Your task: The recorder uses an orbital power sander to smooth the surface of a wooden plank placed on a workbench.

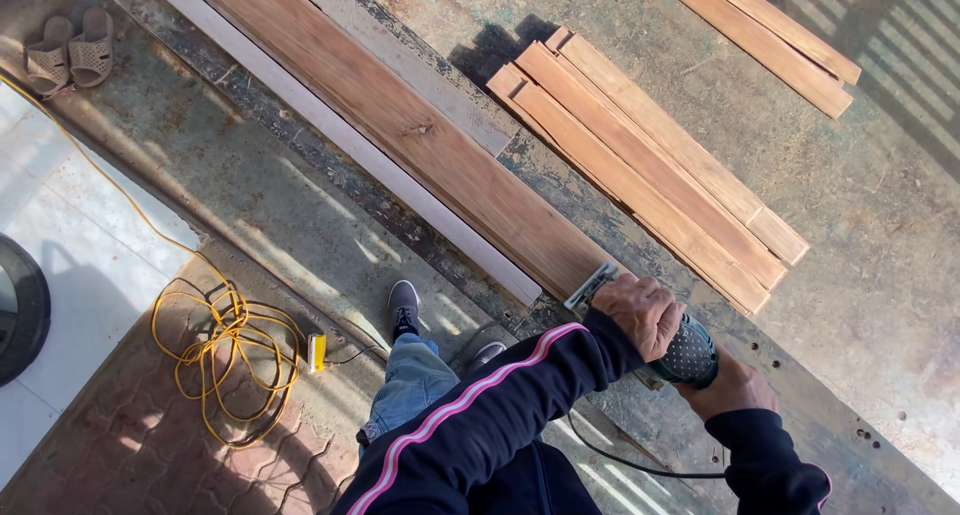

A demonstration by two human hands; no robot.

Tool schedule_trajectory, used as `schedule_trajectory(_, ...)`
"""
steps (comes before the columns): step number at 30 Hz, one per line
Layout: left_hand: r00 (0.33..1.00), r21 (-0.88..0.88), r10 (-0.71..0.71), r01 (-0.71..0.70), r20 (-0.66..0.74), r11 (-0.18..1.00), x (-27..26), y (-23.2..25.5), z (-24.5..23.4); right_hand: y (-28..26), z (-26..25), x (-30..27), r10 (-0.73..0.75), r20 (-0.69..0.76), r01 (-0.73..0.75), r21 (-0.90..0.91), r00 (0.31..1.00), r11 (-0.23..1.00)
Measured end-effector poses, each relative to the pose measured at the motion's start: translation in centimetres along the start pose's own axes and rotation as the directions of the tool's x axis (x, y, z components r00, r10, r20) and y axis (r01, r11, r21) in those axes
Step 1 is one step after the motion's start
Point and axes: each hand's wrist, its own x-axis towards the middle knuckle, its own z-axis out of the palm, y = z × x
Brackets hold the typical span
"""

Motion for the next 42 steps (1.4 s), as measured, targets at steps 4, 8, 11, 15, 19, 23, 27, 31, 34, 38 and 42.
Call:
schedule_trajectory(4,1.000,0.011,-0.001,0.001,0.005,1.000,0.4,-0.2,-0.5,-0.5,-0.3,-0.1,0.004,0.004,-0.004,-0.026,1.000,1.000)
schedule_trajectory(8,1.000,-0.003,0.010,-0.010,0.004,1.000,1.1,-1.8,-2.1,-2.7,-0.4,0.4,-0.038,-0.061,0.038,0.003,0.997,0.999)
schedule_trajectory(11,1.000,-0.007,0.005,-0.005,0.017,1.000,1.6,-3.4,-3.6,-5.6,-1.3,0.4,-0.074,-0.082,0.077,0.026,0.994,0.997)
schedule_trajectory(15,1.000,0.032,0.017,-0.017,-0.019,0.999,2.6,-5.3,-5.8,-8.8,-2.2,1.3,-0.121,-0.059,0.120,-0.017,0.991,0.993)
schedule_trajectory(19,0.999,0.036,0.026,-0.024,-0.037,0.999,3.5,-6.3,-7.4,-10.3,-2.3,2.0,-0.164,-0.065,0.166,0.020,0.984,0.986)
schedule_trajectory(23,0.999,0.035,0.016,-0.015,-0.047,0.999,3.6,-6.5,-7.9,-11.3,-2.8,2.0,-0.186,-0.063,0.187,0.013,0.981,0.982)
schedule_trajectory(27,0.999,0.017,0.008,-0.007,-0.051,1.000,2.9,-5.9,-6.9,-10.0,-2.5,2.2,-0.153,-0.016,0.154,0.002,0.988,0.988)
schedule_trajectory(31,0.991,0.045,-0.046,0.051,-0.123,0.998,2.0,-3.9,-4.9,-5.9,-0.8,3.6,-0.151,-0.017,0.151,-0.038,0.988,0.988)
schedule_trajectory(34,0.995,0.025,0.011,-0.008,-0.101,1.000,1.2,-3.4,-2.5,-2.1,1.5,5.7,-0.115,-0.016,0.114,-0.047,0.993,0.992)
schedule_trajectory(38,0.994,-0.011,-0.046,0.045,-0.102,0.999,0.1,-2.8,0.1,3.5,5.5,9.1,-0.086,-0.023,0.084,-0.066,0.996,0.994)
schedule_trajectory(42,0.995,-0.018,-0.070,0.069,-0.071,0.997,-0.3,-2.4,0.3,6.4,7.4,10.7,-0.141,-0.030,0.143,0.095,0.990,0.985)
